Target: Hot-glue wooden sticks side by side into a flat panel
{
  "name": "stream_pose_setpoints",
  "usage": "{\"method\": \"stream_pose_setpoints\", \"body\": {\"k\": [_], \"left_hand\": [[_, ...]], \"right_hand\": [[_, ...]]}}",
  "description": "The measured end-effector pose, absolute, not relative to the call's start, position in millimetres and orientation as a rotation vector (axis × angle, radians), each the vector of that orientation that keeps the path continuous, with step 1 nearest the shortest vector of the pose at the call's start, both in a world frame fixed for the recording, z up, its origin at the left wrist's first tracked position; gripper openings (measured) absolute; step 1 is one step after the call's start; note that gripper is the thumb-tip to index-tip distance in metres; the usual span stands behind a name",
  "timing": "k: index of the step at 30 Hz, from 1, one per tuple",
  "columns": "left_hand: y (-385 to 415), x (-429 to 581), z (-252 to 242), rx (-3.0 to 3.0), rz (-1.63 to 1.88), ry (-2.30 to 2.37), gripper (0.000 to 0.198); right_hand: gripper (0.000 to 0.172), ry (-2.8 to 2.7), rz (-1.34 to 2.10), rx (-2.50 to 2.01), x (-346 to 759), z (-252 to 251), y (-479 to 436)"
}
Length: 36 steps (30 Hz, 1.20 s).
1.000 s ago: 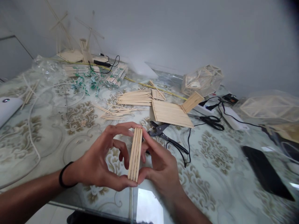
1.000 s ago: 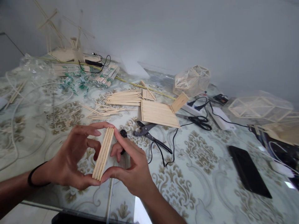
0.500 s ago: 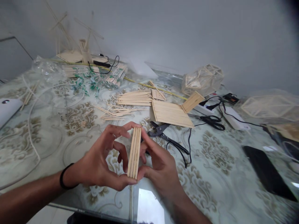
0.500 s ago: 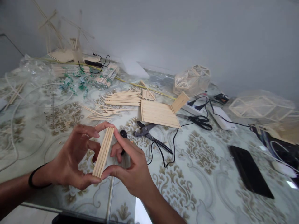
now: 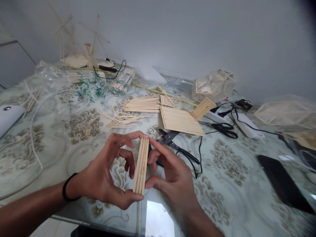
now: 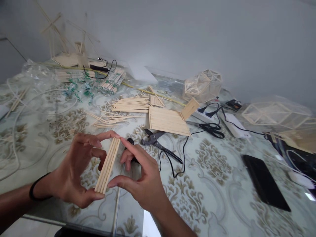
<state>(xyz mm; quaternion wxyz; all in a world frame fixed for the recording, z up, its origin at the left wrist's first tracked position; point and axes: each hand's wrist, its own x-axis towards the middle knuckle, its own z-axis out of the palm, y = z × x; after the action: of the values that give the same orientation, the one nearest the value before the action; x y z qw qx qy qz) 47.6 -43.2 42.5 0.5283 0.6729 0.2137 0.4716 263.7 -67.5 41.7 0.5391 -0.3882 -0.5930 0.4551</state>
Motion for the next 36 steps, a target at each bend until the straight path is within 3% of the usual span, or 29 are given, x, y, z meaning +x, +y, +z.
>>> {"method": "stream_pose_setpoints", "body": {"k": [21,30,36], "left_hand": [[-41.2,48.2,45.3,1.527,1.096,0.531,0.077],[-41.3,49.7,43.2,1.526,1.1,0.511,0.076],[-41.0,50.1,42.3,1.502,1.091,0.511,0.076]], "right_hand": [[0.085,-1.383,1.099,-0.888,261.4,35.7,-67.0],[0.074,-1.368,1.099,-0.861,259.6,29.8,-68.0],[0.076,-1.375,1.102,-0.85,259.4,27.5,-68.0]]}}
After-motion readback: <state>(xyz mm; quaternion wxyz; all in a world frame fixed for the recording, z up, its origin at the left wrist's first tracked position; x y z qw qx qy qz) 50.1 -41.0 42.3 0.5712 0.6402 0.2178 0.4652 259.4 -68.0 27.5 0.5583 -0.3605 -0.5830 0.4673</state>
